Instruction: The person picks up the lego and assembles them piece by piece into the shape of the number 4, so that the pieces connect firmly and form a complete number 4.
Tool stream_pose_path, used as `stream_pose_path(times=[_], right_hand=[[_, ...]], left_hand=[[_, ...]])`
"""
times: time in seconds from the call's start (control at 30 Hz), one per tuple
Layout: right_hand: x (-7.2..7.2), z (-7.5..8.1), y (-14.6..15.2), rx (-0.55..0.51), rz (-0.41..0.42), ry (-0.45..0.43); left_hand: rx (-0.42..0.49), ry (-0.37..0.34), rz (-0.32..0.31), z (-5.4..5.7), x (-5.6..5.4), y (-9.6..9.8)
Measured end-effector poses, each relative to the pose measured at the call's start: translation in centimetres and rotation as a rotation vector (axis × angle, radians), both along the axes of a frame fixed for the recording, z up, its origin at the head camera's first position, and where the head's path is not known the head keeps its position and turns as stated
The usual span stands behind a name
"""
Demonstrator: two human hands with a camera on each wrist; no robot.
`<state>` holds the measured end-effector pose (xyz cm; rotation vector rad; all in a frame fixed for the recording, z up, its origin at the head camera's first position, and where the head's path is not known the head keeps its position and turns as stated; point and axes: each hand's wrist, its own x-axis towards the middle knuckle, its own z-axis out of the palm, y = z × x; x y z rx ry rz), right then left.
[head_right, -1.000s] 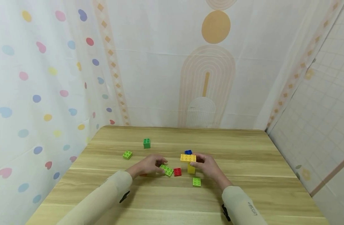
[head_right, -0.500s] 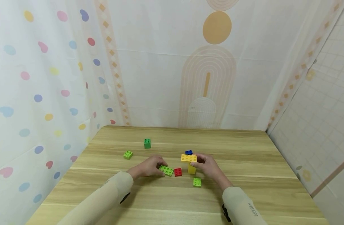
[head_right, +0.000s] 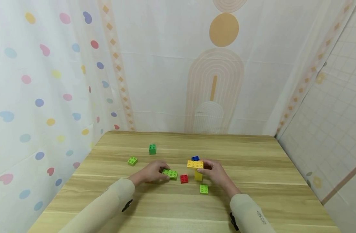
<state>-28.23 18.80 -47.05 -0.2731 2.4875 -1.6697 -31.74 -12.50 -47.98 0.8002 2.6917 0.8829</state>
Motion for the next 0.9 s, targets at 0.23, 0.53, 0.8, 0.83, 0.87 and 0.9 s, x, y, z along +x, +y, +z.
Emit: stream_pose_path(times=[0.23, 0.53, 0.8, 0.83, 0.87, 0.9], right_hand=[[0.0, 0.0, 0.0, -0.008, 0.005, 0.000], [0.2, 0.0, -0.1, -0.008, 0.008, 0.003], [0.1, -0.2, 0.0, -0.013, 0.006, 0.004], [0.0, -0.2, 0.0, -0.013, 0.006, 0.004], [0.0, -0.2, 0.0, -0.014, 0.007, 0.004], [0.0, -0.1, -0.1, -0.013, 0.007, 0.005]], left_hand=[[0.071, -0.006, 0.059, 0.8, 0.0, -0.4], [0.154, 0.001, 0.098, 1.6, 0.2, -0.2], [0.266, -0.032, 0.170, 3.0, 0.5, 0.6], [0.283, -0.032, 0.179, 3.3, 0.5, 0.7], [0.297, -0.031, 0.184, 3.5, 0.5, 0.9], [0.311, -0.031, 0.185, 3.8, 0.5, 1.0]])
